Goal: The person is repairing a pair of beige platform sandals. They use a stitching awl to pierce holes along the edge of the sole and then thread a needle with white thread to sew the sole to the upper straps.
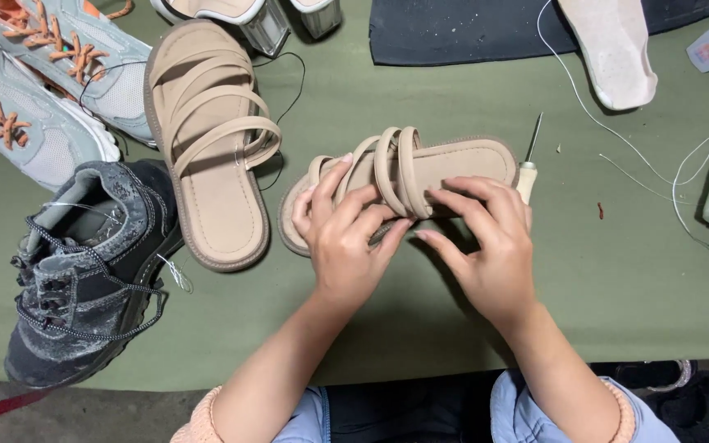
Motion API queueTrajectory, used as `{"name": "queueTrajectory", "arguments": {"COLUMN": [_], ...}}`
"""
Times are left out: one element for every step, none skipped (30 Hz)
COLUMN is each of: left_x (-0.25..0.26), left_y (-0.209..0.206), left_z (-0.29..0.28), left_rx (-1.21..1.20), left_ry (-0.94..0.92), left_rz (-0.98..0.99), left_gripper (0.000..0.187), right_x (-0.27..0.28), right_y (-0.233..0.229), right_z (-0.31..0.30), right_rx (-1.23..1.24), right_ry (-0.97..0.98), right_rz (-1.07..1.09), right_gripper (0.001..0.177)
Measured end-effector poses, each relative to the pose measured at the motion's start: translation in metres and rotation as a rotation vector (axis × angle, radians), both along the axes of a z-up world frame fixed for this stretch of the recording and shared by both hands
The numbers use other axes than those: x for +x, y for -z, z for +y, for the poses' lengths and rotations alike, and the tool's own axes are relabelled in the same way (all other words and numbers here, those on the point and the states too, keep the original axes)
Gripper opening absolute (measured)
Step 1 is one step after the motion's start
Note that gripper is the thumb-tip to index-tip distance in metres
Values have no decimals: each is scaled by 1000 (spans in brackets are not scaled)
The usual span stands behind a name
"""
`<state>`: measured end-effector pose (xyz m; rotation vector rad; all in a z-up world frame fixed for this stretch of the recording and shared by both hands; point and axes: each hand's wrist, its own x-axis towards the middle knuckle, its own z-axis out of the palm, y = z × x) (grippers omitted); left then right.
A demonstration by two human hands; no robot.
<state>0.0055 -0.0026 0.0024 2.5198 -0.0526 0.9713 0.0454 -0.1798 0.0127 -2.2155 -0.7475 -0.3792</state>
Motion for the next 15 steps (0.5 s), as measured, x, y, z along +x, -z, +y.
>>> {"name": "queueTrajectory", "arguments": {"left_x": [1,0,-1,-1,-1,-1,-1,-1,0,0,0,-1,0,0,0], "left_y": [-2,-4,-6,-6,-5,-5,-5,-5,-6,-6,-5,-5,-5,-5,-5], "left_z": [0,-1,-1,0,0,0,0,0,0,0,-1,-1,-1,-2,-2], "left_rx": [2,-7,-15,-18,-25,-34,-38,-34,-30,-31,-30,-28,-29,-40,-51], "left_ry": [3,7,11,9,16,23,22,25,27,27,22,15,11,14,18], "left_rz": [-2,22,47,49,69,90,94,95,96,97,92,88,89,78,66], "left_gripper": [18,20,22,22,17,14,14,15,16,16,16,15,15,16,16], "right_x": [3,4,6,7,8,9,9,9,9,10,10,10,10,10,9], "right_y": [1,2,4,5,7,9,7,6,4,6,6,7,8,9,11], "right_z": [2,4,6,5,4,2,2,3,4,3,3,3,3,2,2], "right_rx": [2,48,95,92,99,104,101,97,93,92,87,83,82,74,66], "right_ry": [3,0,-2,-4,-10,-15,-16,-14,-12,-13,-9,-7,-11,-5,1], "right_rz": [-2,24,50,52,56,61,65,73,82,83,80,77,78,77,75], "right_gripper": [36,22,10,10,12,13,13,9,5,5,6,6,6,6,5]}}
